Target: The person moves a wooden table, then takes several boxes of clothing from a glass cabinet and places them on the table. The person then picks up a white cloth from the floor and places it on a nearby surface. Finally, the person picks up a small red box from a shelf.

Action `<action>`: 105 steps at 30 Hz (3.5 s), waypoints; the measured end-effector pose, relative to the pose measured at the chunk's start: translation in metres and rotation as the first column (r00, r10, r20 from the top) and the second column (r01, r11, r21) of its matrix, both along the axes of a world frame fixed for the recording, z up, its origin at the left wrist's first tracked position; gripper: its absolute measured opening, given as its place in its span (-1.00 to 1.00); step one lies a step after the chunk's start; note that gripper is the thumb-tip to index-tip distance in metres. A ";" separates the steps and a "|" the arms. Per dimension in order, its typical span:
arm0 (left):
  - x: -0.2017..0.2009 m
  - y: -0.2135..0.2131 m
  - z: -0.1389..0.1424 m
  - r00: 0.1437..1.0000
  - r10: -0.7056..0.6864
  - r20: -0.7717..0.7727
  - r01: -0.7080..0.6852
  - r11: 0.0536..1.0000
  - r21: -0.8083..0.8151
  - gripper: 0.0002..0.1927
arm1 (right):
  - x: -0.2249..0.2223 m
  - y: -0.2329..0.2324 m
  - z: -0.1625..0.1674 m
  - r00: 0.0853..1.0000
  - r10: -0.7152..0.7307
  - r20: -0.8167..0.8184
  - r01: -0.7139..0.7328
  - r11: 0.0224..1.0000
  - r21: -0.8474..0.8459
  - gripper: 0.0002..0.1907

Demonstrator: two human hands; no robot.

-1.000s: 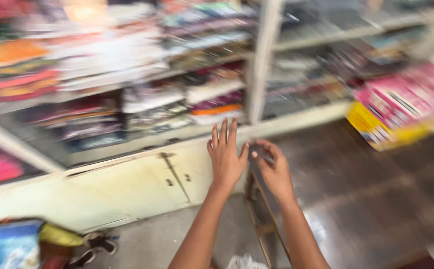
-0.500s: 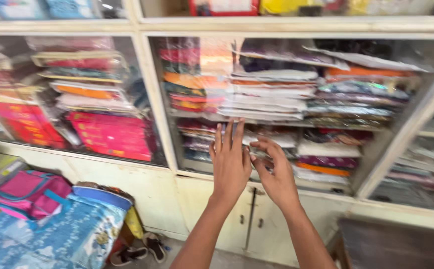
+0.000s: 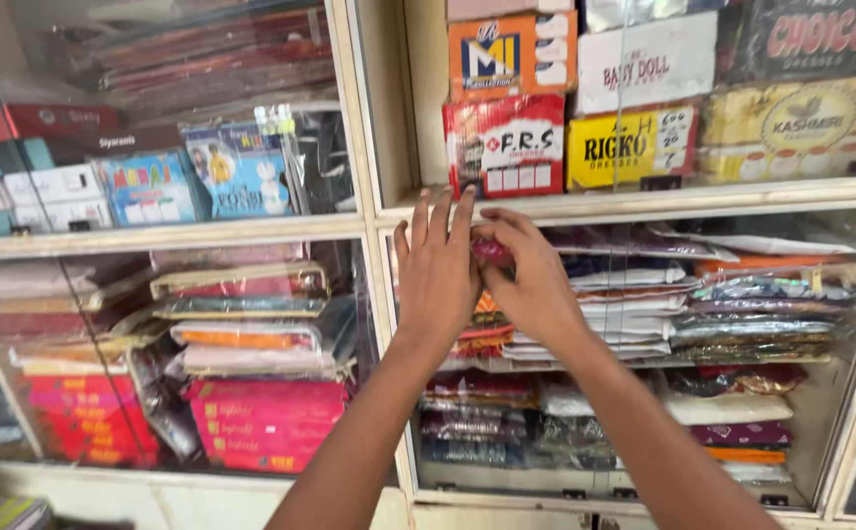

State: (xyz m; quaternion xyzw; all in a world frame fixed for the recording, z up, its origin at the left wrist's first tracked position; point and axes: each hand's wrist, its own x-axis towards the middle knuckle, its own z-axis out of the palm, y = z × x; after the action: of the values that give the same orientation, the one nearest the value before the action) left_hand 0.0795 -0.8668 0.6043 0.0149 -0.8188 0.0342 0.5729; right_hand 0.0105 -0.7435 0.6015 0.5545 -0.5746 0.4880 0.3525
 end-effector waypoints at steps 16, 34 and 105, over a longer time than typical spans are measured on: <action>-0.150 -0.114 0.133 0.845 0.532 -0.048 -0.498 0.754 -0.428 -0.27 | -0.172 -0.061 0.145 0.767 -0.558 -0.317 0.612 0.784 0.103 -0.53; -0.361 -0.178 0.233 0.971 0.211 -0.108 -0.193 0.969 0.156 -0.28 | -0.405 -0.101 0.247 0.577 -0.806 -0.136 0.684 0.567 -0.459 -0.38; -0.256 -0.111 0.336 0.478 -0.779 -0.407 0.836 0.260 0.483 0.33 | -0.313 -0.033 0.304 0.657 0.642 0.395 -0.542 0.766 -0.345 -0.31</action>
State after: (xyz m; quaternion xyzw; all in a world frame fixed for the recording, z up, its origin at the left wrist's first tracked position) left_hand -0.1760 -0.9780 0.9405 -0.2130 -0.6433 -0.5376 0.5018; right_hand -0.3021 -0.7761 0.9058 0.5308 -0.3798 0.7546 0.0682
